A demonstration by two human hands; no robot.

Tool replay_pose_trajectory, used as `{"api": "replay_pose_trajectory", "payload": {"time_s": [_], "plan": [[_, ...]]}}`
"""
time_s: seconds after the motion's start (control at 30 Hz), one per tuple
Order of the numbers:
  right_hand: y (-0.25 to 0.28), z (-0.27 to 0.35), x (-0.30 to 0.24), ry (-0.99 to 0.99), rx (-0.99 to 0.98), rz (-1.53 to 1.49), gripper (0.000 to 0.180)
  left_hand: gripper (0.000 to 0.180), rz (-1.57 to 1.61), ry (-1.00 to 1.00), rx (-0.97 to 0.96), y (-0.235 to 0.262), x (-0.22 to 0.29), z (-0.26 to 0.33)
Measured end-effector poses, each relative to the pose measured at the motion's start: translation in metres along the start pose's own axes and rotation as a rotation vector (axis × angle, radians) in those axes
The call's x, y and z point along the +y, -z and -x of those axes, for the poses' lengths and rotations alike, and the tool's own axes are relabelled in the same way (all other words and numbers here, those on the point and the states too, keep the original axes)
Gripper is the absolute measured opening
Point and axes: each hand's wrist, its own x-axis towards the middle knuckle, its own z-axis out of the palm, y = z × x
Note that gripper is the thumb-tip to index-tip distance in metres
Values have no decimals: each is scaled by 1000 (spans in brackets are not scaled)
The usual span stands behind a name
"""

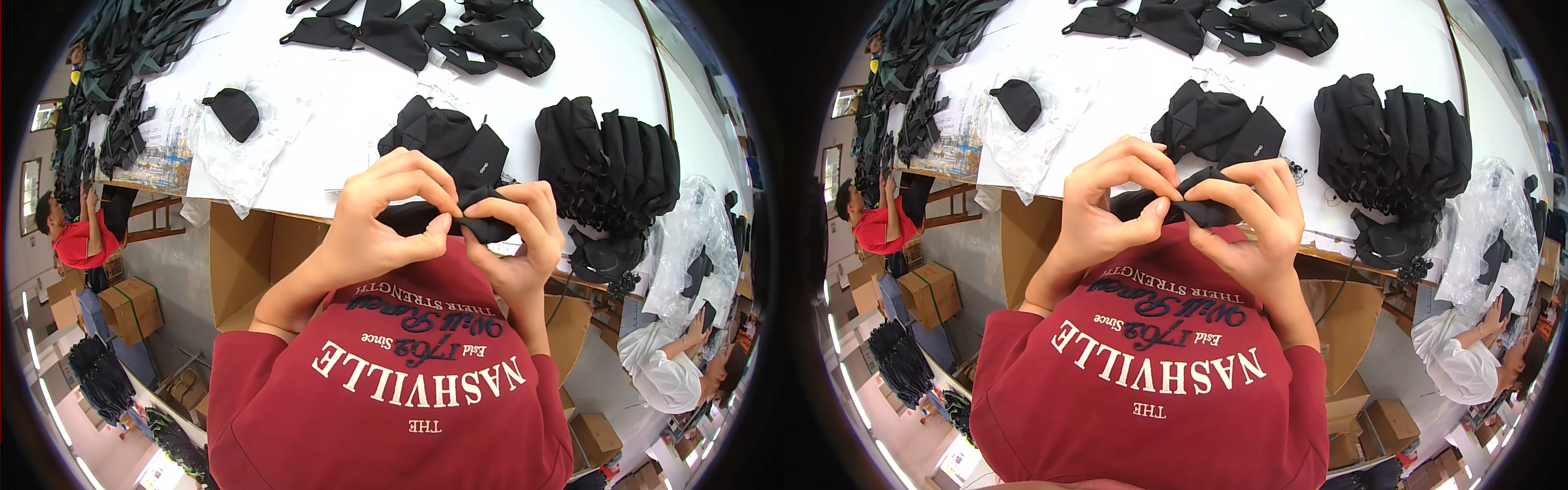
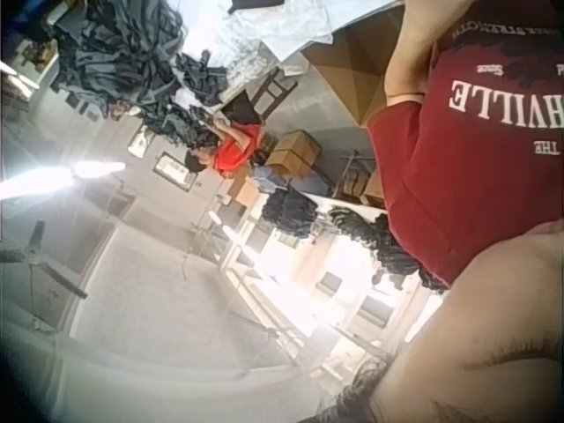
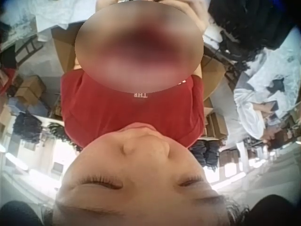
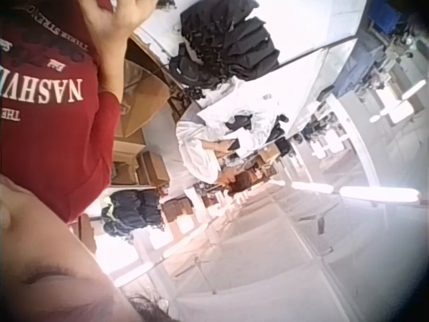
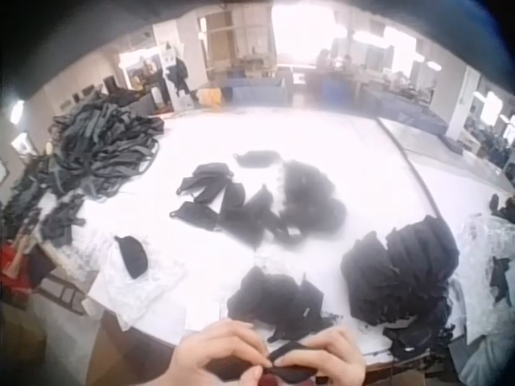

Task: The recorder is assembling and packing small black fabric pouches, attaching small plastic clips or labels.

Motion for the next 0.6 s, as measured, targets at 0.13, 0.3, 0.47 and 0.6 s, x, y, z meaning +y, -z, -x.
{"api": "replay_pose_trajectory", "payload": {"time_s": [0.13, 0.3, 0.47, 0.6], "plan": [[-1, 0, 1, -2, 10, -6, 29, 11, 5, 6, -6, 1, 1, -1], [1, -1, -1, 13, -10, 16, 29, 10, -37, -56, 16, 0, -1, -1], [0, 0, -1, 8, -14, 11, 29, 8, -26, -51, 14, 2, -5, 0], [2, -3, 0, 17, -13, 15, 28, 11, -22, -20, 0, 7, -3, 2]]}}
